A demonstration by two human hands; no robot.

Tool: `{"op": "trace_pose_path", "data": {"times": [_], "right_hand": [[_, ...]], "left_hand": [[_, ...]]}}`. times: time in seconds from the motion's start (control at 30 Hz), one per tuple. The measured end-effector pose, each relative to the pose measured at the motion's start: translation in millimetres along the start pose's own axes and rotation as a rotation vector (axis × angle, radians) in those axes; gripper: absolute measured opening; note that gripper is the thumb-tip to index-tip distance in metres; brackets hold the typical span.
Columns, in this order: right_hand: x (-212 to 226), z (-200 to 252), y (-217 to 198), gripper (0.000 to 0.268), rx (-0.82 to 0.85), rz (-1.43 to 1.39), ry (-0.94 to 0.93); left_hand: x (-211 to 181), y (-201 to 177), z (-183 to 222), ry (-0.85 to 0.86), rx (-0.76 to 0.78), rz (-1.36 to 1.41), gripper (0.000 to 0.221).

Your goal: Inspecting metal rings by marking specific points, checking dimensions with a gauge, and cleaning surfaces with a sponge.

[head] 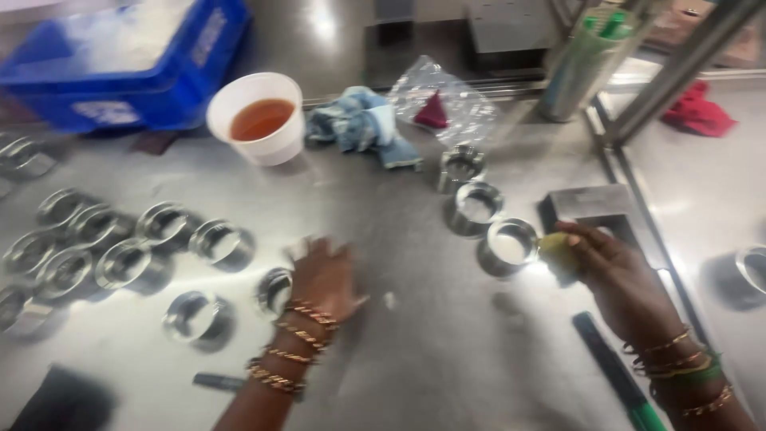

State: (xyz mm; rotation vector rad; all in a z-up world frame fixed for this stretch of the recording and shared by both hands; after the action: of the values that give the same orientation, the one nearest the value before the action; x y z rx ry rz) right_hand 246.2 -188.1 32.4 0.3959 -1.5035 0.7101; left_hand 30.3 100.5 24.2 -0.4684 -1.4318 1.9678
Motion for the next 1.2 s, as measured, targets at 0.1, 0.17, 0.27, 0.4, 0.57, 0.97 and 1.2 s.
{"op": "trace_pose_path", "data": {"times": [0.1, 0.17, 0.27, 0.4, 0.57, 0.97, 1.2], "right_hand": [[3.5, 3.8, -24.9, 0.049, -0.122, -0.06, -0.019], [-3.4, 3.5, -27.8, 0.049, -0.136, -0.083, -0.064], [-8.1, 10.6, -30.5, 0.048, -0.136, -0.137, -0.13], [-37.8, 12.6, -24.8, 0.045, -0.148, -0.251, -0.067], [-42.5, 7.8, 9.3, 0.04, -0.061, -0.187, -0.004], [-13.1, 16.7, 157.7, 0.042, 0.356, -0.414, 0.361], [10.6, 17.6, 167.5, 0.054, 0.377, -0.47, 0.365]], "left_hand": [[-117.2, 21.9, -28.1, 0.541, -0.284, 0.199, 0.081], [-165.6, 3.8, -27.0, 0.641, -0.259, 0.122, 0.076], [-217.1, 22.4, -45.1, 0.757, -0.218, 0.004, 0.073], [-181.5, 40.2, -29.2, 0.684, -0.047, -0.015, 0.091], [-120.5, 14.0, 36.9, 0.444, 0.235, 0.191, 0.099], [-39.5, 80.3, 32.8, 0.043, 0.044, 0.891, 0.052], [-38.6, 47.0, 82.8, 0.573, -0.87, 0.866, 0.064]]}}
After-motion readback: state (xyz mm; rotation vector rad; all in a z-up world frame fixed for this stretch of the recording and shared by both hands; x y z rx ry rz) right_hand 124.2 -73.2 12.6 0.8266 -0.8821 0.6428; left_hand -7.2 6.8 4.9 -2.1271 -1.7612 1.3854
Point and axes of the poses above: each hand's wrist, its own z-axis away from the middle knuckle, its own y-axis out of the palm, x = y × z, the point moved 1 cm from there along -z, towards the middle knuckle, and after that the axes turned 10 degrees about -y, right-handed, at the moved point
